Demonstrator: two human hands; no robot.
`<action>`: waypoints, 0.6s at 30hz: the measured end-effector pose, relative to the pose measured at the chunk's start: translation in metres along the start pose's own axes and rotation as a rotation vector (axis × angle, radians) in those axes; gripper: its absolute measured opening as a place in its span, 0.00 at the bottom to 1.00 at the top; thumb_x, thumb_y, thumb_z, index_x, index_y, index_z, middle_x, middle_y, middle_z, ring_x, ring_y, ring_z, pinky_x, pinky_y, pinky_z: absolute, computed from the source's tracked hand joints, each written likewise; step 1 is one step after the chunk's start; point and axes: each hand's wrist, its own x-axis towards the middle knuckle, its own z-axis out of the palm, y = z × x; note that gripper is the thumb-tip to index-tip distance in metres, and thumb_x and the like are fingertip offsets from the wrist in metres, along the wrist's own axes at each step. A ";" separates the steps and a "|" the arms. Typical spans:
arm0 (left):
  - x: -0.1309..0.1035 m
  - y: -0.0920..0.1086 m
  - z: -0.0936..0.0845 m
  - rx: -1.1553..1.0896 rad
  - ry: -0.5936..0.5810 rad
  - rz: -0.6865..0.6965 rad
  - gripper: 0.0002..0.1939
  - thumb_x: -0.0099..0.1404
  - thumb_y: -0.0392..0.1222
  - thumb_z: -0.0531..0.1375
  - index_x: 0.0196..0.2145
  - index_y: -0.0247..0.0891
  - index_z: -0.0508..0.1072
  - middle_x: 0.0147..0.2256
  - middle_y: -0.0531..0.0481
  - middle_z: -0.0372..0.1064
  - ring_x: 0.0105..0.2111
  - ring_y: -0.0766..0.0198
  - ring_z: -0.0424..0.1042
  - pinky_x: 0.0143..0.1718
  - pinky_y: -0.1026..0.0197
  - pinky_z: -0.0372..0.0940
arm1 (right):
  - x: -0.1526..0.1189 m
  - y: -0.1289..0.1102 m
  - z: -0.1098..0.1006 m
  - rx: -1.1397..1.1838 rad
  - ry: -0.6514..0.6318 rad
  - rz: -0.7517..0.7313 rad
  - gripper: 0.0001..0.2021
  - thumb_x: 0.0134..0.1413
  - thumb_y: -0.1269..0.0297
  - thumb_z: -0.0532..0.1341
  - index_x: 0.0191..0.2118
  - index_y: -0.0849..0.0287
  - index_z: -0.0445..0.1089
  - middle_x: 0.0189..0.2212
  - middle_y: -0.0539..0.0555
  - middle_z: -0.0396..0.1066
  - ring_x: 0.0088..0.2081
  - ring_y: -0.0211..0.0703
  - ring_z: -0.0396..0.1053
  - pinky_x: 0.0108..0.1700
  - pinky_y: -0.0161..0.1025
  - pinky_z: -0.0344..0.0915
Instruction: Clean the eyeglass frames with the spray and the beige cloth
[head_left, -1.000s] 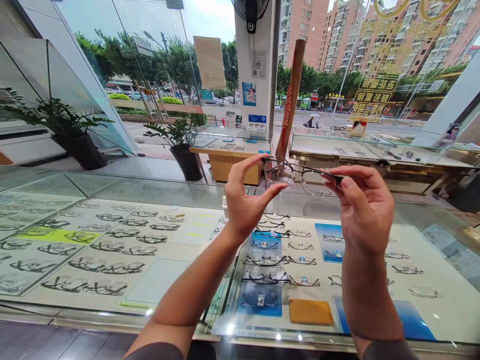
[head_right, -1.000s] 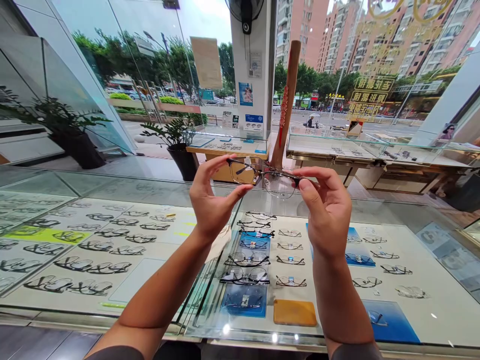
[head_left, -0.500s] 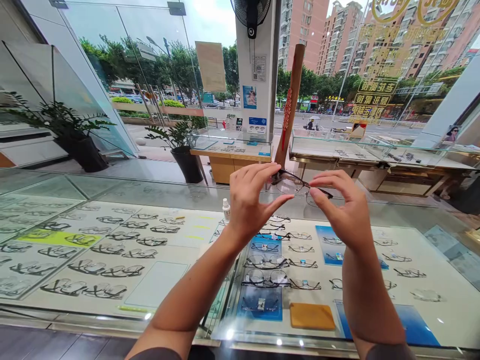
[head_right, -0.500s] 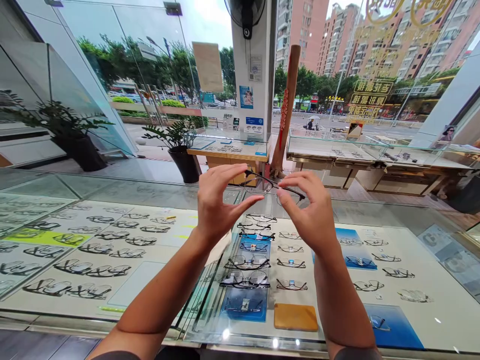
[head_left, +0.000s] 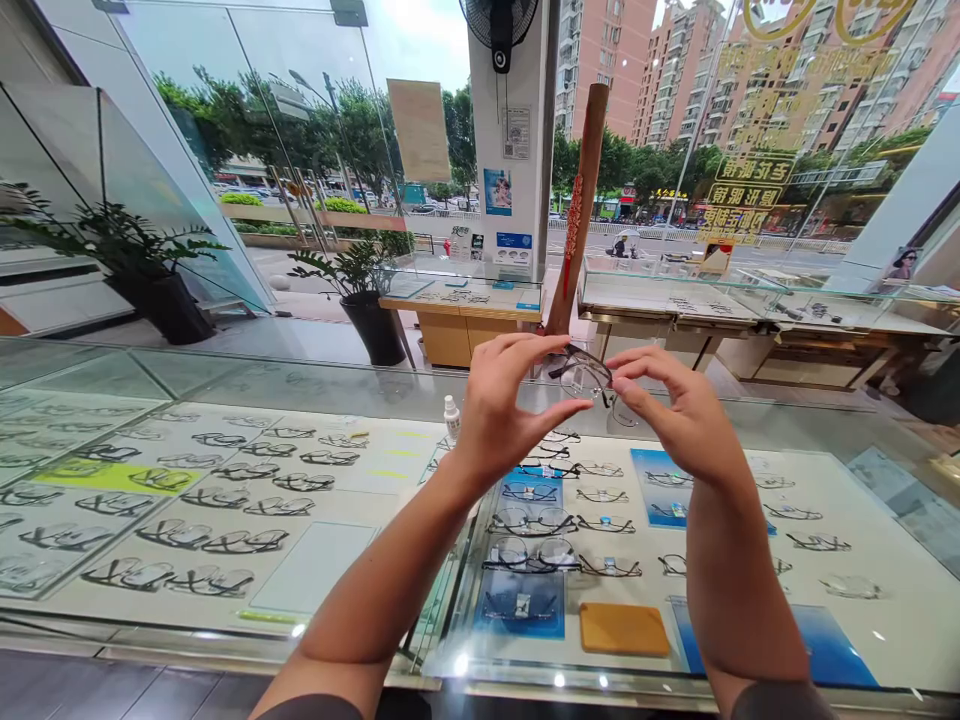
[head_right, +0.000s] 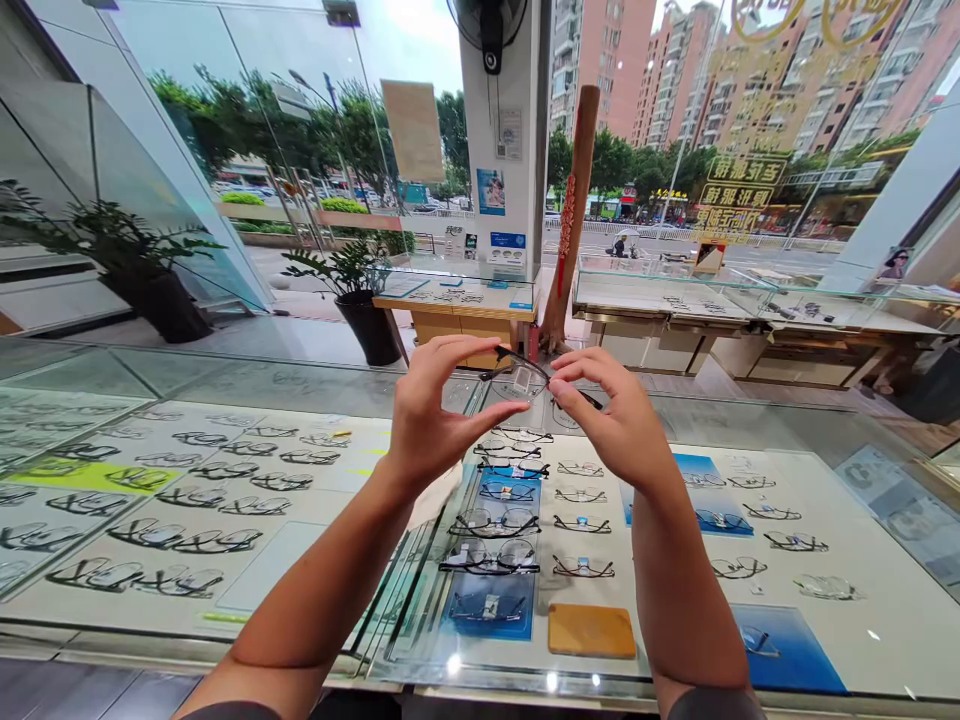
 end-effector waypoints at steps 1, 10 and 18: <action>0.000 -0.001 -0.001 -0.029 -0.012 -0.012 0.32 0.61 0.57 0.76 0.58 0.44 0.75 0.50 0.45 0.81 0.51 0.53 0.78 0.54 0.49 0.70 | 0.000 0.001 -0.001 0.038 -0.030 0.013 0.08 0.69 0.56 0.66 0.39 0.51 0.79 0.50 0.55 0.79 0.55 0.50 0.75 0.62 0.54 0.68; -0.003 -0.010 0.000 -0.228 -0.098 -0.065 0.34 0.60 0.56 0.77 0.58 0.43 0.73 0.50 0.44 0.79 0.49 0.56 0.81 0.55 0.51 0.75 | 0.003 0.015 -0.007 0.253 -0.178 0.106 0.11 0.66 0.52 0.69 0.40 0.53 0.82 0.50 0.56 0.82 0.52 0.51 0.78 0.59 0.54 0.72; -0.001 -0.002 0.004 0.059 0.190 0.048 0.42 0.57 0.57 0.78 0.62 0.47 0.66 0.57 0.40 0.69 0.58 0.47 0.71 0.57 0.43 0.71 | 0.001 0.011 0.001 0.081 0.100 0.050 0.08 0.65 0.55 0.69 0.38 0.53 0.81 0.46 0.56 0.83 0.50 0.51 0.79 0.57 0.53 0.73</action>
